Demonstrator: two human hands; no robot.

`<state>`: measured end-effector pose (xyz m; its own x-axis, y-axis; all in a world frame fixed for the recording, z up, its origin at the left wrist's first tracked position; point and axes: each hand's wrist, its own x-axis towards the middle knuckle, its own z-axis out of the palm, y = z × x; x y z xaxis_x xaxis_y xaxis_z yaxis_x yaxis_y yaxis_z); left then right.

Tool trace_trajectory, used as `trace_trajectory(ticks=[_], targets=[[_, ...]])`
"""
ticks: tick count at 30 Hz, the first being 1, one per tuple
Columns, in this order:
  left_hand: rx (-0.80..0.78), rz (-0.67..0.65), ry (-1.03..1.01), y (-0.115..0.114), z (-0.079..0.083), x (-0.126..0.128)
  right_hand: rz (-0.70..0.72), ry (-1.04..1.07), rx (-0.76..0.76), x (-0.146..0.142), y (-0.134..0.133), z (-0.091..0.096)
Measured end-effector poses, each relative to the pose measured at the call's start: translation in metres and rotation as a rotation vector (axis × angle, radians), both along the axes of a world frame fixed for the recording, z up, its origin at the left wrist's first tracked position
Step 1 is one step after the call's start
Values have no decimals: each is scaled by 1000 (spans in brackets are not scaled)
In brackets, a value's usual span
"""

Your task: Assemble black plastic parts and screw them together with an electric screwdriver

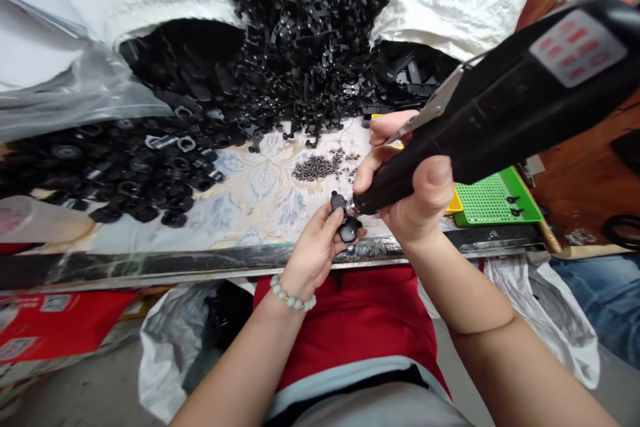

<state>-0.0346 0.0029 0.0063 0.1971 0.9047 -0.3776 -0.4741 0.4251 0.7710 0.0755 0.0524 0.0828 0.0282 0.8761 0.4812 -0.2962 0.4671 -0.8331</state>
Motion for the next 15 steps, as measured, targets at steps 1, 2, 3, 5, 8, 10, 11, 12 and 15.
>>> trace_trajectory(ticks=[1,2,3,5,8,10,11,12,15], targets=[[10,-6,-12,0,0,-1,26,24,12,0,1,-1],[21,-13,-24,-1,-1,-1,36,37,20,0,2,-2],[31,-18,-34,-1,-2,-2,41,45,29,-1,3,-3],[45,-25,-39,-2,-3,-4,40,57,50,-3,4,-6],[53,-46,-25,-2,-6,-5,-2,34,56,-5,5,-8],[62,-53,-25,-1,-7,-6,-22,-11,49,-5,4,-8],[68,-54,-28,-1,-7,-6,-26,-41,42,-4,4,-8],[74,-54,-33,-1,-7,-6,-27,-72,33,-3,3,-7],[78,-55,-43,-2,-7,-7,-29,-175,-3,0,2,-7]])
